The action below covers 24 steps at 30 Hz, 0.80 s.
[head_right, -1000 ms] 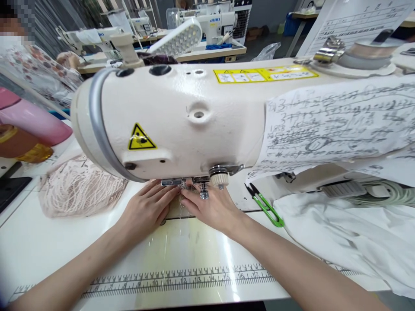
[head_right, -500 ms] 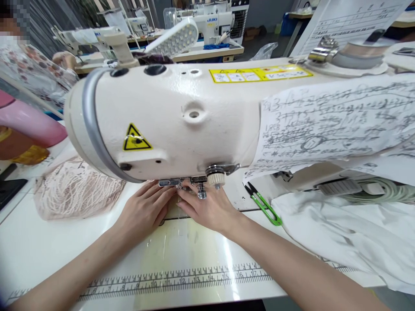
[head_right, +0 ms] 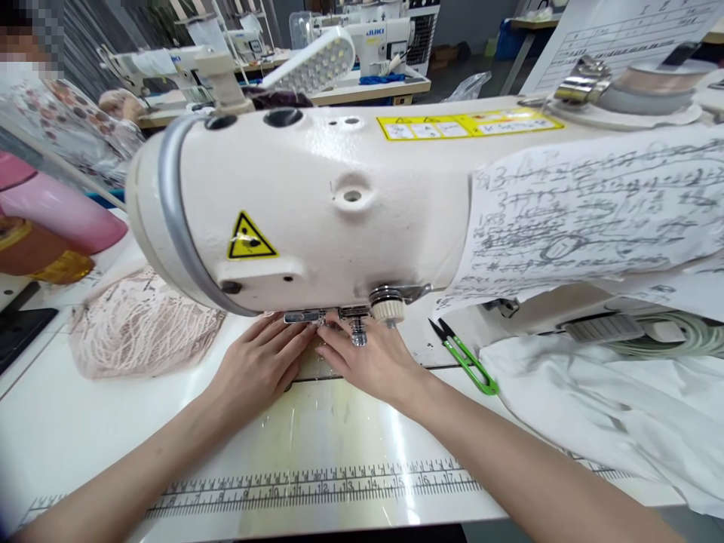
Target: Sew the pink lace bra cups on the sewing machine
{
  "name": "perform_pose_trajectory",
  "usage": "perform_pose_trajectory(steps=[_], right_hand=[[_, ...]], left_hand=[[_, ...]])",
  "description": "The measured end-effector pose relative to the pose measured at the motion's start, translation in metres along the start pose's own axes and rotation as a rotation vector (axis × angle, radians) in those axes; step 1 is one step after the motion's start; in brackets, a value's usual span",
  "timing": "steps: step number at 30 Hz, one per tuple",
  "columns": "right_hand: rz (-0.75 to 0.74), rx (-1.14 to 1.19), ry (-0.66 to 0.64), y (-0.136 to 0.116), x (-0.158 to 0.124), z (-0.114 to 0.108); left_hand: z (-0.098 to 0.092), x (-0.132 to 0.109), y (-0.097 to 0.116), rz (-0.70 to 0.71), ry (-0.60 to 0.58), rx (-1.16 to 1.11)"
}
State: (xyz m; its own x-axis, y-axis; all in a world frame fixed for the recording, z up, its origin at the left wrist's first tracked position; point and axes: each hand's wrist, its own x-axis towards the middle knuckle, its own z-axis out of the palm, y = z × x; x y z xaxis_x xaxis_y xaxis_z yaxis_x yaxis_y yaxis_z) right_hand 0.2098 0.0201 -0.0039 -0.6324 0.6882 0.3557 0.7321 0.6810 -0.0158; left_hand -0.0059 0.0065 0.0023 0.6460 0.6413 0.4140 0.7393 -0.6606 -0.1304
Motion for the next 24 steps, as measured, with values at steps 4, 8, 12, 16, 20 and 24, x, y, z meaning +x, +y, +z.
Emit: perform_pose_trajectory(steps=[4,8,12,16,20,24], right_hand=[[0.015,-0.031,-0.015,0.001,0.0,0.001],[0.022,0.017,0.023,0.003,0.001,0.003],[0.006,0.041,0.05,0.005,0.001,0.006],[0.011,0.025,0.044,0.005,0.001,0.008],[0.004,0.011,0.05,0.002,0.001,0.01],[0.034,-0.04,0.057,-0.003,0.001,0.012]], left_hand=[[0.001,0.0,0.0,-0.002,-0.016,-0.003],[0.002,-0.001,0.0,-0.019,-0.02,-0.002],[0.003,-0.002,0.0,-0.027,-0.043,0.006],[0.002,-0.002,0.0,-0.027,-0.031,0.021],[0.002,-0.001,0.0,-0.061,-0.039,0.026],[0.003,0.0,-0.001,-0.135,-0.101,0.021]])
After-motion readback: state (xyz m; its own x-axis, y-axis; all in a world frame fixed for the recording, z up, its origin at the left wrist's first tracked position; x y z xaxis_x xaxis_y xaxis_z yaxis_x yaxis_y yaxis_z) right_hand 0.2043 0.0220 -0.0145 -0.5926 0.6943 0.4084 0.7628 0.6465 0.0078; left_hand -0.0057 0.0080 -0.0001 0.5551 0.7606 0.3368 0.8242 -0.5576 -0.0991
